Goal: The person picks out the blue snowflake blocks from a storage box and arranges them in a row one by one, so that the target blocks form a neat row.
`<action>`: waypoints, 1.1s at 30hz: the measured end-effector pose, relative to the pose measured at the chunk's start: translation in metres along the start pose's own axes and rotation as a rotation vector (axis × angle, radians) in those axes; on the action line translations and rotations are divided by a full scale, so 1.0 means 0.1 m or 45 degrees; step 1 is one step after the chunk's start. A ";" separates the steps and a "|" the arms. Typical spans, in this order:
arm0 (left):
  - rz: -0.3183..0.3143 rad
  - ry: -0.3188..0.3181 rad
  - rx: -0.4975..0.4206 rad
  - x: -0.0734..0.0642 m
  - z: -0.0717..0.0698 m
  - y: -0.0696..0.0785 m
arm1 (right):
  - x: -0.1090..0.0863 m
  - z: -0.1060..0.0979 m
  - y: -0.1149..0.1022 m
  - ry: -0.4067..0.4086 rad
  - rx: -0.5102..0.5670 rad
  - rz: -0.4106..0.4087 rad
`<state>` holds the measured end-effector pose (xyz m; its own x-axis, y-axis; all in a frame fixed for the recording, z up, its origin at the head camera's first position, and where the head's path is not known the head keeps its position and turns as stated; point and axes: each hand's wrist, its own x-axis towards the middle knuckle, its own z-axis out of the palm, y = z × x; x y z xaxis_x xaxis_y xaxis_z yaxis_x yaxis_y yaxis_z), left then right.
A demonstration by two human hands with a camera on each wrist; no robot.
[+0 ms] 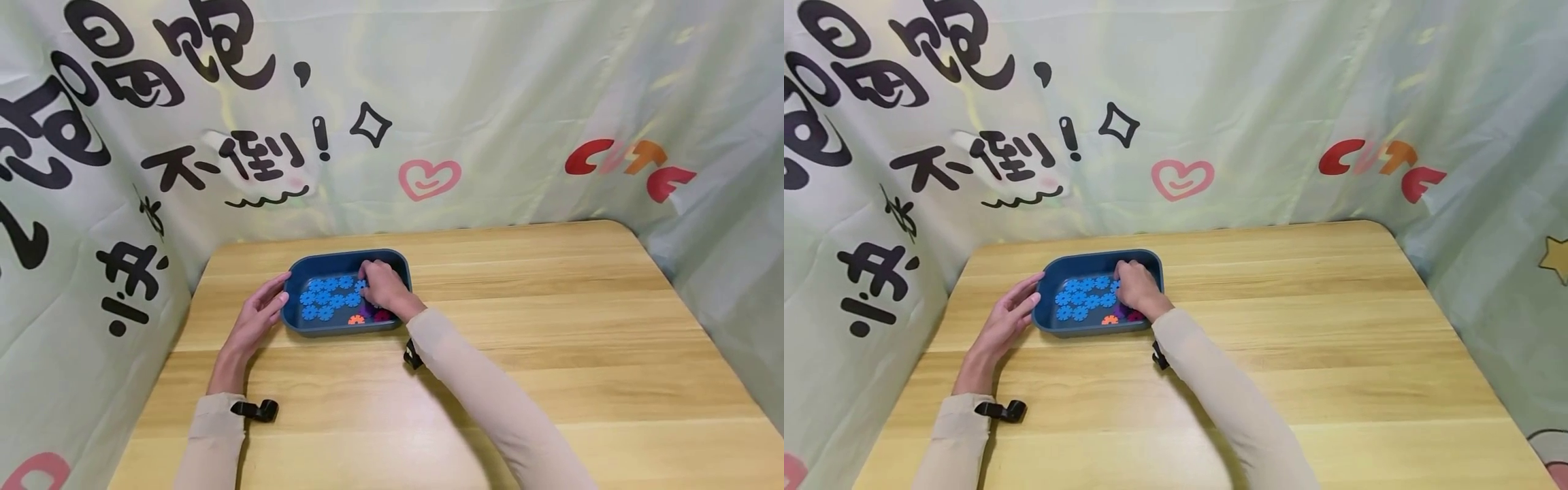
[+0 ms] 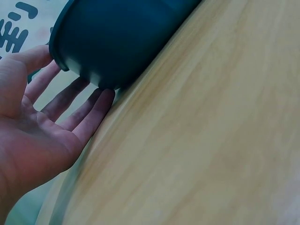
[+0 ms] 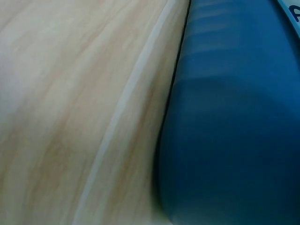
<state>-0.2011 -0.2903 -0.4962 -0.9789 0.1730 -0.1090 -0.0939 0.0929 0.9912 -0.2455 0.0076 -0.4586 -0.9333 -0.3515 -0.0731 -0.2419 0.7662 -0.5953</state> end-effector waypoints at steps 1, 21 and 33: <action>0.004 0.000 -0.003 0.00 0.00 0.00 | 0.00 0.00 0.00 0.001 0.022 0.002; 0.062 0.023 -0.009 0.01 0.04 -0.05 | -0.06 -0.06 0.04 0.073 0.435 -0.043; 0.065 0.032 0.001 0.02 0.01 -0.03 | -0.08 -0.20 0.01 0.131 0.573 -0.134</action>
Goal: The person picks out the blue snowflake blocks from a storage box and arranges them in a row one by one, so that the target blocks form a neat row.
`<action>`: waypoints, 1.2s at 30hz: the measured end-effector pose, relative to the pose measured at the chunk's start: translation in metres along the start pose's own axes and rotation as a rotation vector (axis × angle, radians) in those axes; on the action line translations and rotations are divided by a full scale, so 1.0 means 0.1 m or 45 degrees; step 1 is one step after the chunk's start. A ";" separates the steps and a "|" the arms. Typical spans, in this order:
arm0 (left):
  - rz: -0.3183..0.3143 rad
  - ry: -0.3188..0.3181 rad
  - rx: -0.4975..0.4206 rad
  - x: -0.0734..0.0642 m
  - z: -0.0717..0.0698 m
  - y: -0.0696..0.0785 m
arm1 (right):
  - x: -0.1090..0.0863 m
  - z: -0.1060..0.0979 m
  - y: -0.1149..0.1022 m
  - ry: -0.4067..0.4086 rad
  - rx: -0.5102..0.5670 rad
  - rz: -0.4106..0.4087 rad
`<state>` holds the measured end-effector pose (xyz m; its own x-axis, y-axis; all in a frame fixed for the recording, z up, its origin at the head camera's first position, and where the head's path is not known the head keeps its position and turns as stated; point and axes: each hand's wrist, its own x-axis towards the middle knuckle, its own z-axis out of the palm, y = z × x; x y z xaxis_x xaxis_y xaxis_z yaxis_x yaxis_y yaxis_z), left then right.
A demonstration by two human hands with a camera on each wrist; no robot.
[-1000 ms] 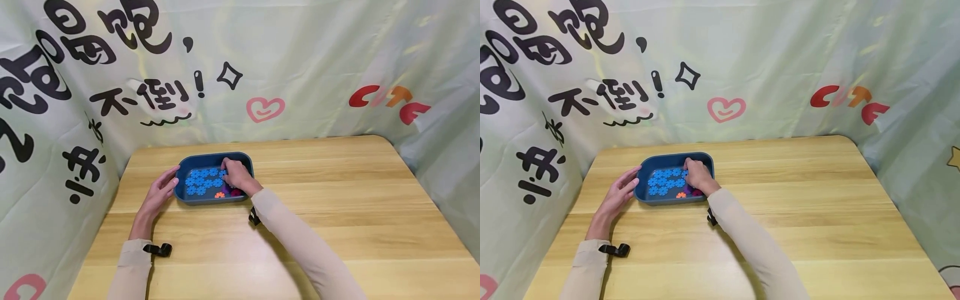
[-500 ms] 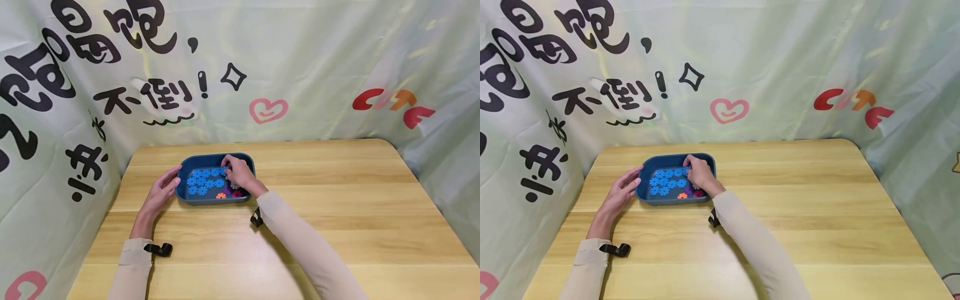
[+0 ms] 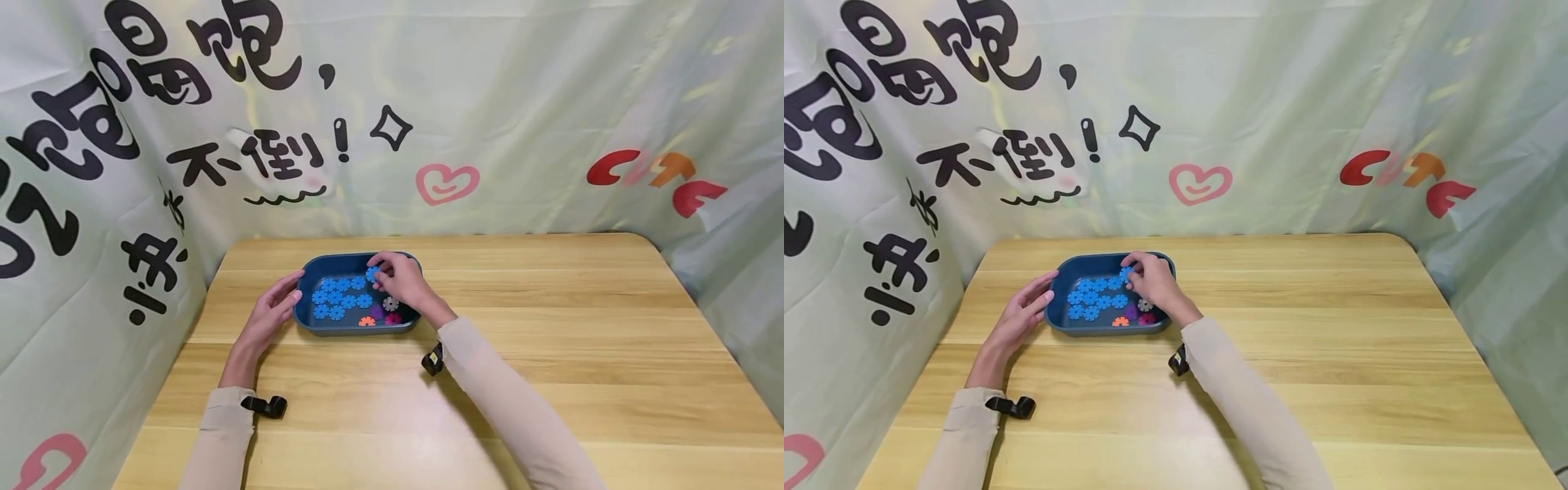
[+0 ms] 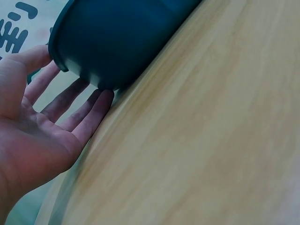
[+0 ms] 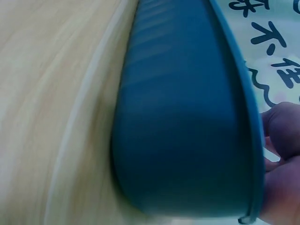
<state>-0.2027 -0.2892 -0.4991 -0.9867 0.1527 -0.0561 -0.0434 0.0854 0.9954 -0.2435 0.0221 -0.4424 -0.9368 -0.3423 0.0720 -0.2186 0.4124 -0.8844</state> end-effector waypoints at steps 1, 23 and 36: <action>-0.003 0.002 -0.005 0.00 0.00 0.00 | 0.00 -0.01 0.00 0.003 0.018 0.002; -0.013 0.003 0.016 0.01 -0.02 -0.02 | -0.24 -0.28 0.01 0.085 -0.063 -0.084; -0.003 0.005 0.010 0.02 -0.03 -0.02 | -0.41 -0.41 0.07 0.172 0.004 -0.091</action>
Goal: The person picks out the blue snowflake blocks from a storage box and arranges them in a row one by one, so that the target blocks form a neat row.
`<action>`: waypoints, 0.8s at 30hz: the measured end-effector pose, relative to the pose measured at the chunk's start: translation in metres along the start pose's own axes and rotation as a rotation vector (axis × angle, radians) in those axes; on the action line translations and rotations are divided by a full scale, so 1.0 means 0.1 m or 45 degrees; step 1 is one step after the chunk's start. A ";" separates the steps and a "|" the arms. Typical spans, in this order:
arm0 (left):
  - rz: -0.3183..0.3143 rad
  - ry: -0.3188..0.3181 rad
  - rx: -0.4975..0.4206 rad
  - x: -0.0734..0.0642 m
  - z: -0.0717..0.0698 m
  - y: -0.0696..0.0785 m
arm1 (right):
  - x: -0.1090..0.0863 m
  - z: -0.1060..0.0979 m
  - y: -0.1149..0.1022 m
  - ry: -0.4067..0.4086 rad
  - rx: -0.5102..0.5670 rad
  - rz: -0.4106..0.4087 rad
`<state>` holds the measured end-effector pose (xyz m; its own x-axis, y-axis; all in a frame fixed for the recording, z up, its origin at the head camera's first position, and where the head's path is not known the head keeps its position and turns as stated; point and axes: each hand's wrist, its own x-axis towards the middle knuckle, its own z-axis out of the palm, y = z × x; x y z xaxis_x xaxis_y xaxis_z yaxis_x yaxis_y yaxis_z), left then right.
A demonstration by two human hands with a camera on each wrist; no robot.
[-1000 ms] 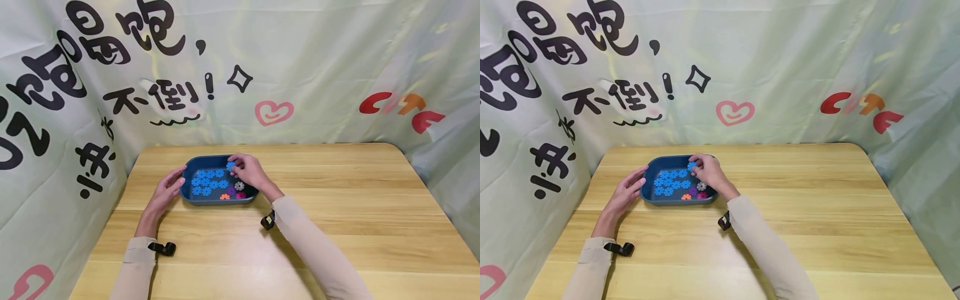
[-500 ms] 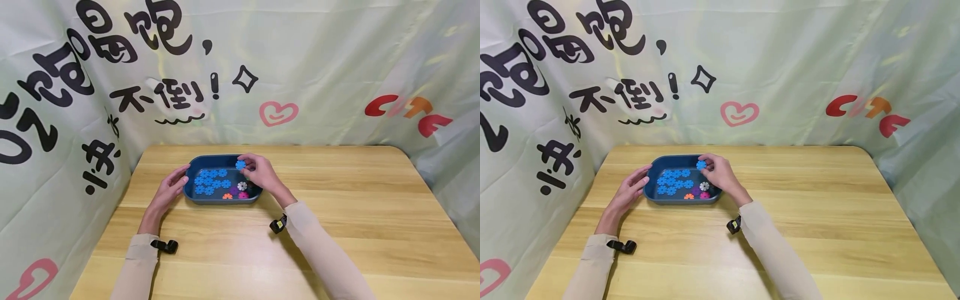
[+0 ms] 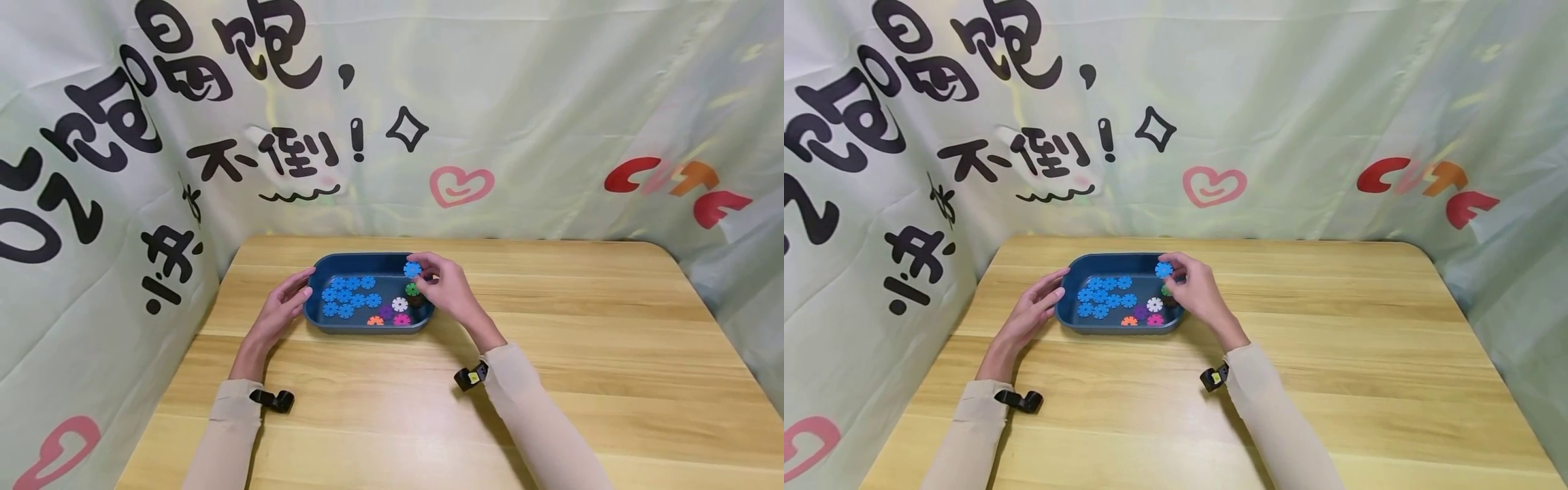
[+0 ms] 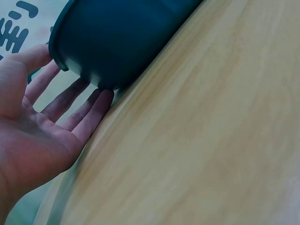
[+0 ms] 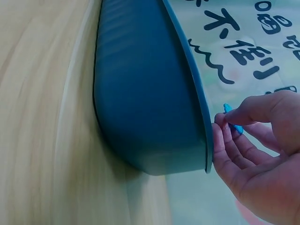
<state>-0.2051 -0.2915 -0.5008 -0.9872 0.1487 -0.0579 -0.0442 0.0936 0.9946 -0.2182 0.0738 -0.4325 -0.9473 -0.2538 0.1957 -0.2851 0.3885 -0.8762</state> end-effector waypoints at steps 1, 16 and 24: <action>-0.001 0.001 0.002 0.00 0.00 0.00 | -0.01 -0.02 0.01 0.008 0.001 0.000; 0.012 -0.008 -0.049 0.01 0.00 -0.01 | -0.14 -0.28 0.19 0.127 0.110 0.015; 0.018 -0.010 -0.067 0.00 0.01 0.00 | -0.22 -0.43 0.27 0.173 0.123 0.025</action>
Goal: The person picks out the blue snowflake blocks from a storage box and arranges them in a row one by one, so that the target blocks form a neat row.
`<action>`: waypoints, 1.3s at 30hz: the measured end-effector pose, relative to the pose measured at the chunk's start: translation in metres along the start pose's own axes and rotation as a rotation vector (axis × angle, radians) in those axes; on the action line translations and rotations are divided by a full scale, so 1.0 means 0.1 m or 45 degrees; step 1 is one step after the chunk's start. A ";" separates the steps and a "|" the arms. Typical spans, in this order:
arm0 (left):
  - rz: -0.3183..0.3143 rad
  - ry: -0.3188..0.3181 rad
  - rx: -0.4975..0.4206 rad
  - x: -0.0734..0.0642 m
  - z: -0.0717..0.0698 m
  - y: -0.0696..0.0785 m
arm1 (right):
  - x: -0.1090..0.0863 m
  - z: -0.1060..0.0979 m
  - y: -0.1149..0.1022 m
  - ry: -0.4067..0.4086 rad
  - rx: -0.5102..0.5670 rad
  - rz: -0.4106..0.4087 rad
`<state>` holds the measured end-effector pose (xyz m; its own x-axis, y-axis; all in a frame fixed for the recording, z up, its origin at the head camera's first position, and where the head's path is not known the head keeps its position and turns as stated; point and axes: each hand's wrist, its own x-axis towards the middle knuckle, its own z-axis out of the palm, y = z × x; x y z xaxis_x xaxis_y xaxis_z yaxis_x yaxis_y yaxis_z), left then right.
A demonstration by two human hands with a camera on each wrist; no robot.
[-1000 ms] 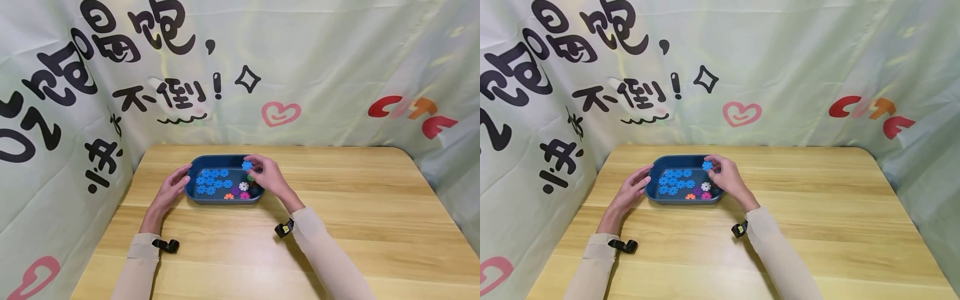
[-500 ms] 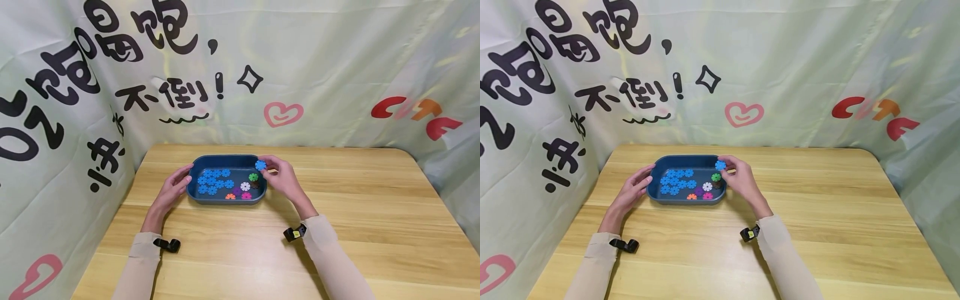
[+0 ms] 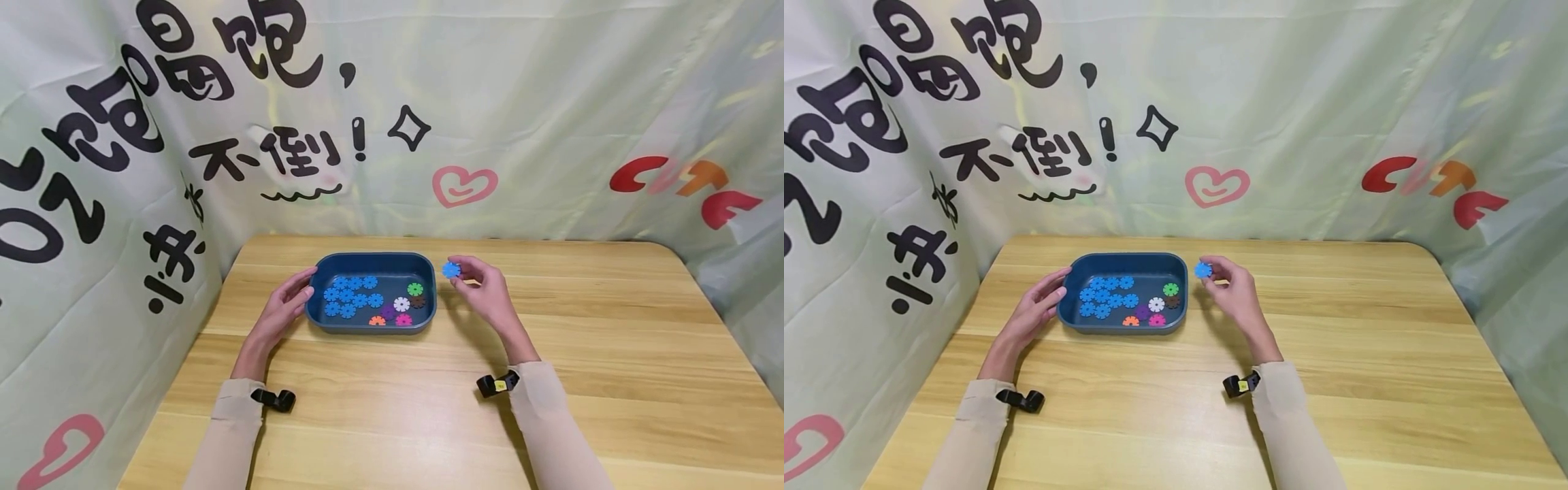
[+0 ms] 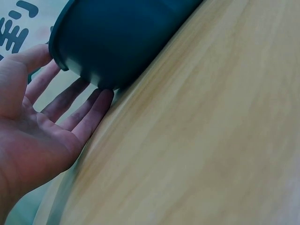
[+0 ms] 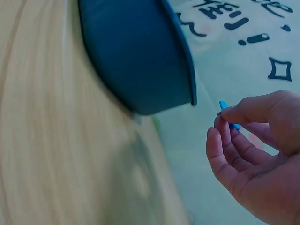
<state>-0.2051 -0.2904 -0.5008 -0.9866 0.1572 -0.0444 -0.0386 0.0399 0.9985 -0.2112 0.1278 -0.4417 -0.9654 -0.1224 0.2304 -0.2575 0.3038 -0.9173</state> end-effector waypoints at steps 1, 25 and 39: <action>-0.003 0.000 0.002 0.00 0.00 0.00 | 0.01 -0.01 0.07 0.005 -0.007 -0.003; -0.010 0.005 0.028 0.00 0.00 0.01 | 0.06 -0.06 0.47 -0.046 -0.181 0.213; -0.012 0.007 0.039 0.01 -0.02 -0.02 | 0.06 0.03 0.53 -0.099 -0.326 0.171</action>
<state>-0.2065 -0.2922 -0.5029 -0.9870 0.1513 -0.0534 -0.0429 0.0717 0.9965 -0.2300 0.1404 -0.4898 -0.9880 -0.1336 0.0777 -0.1391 0.5497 -0.8237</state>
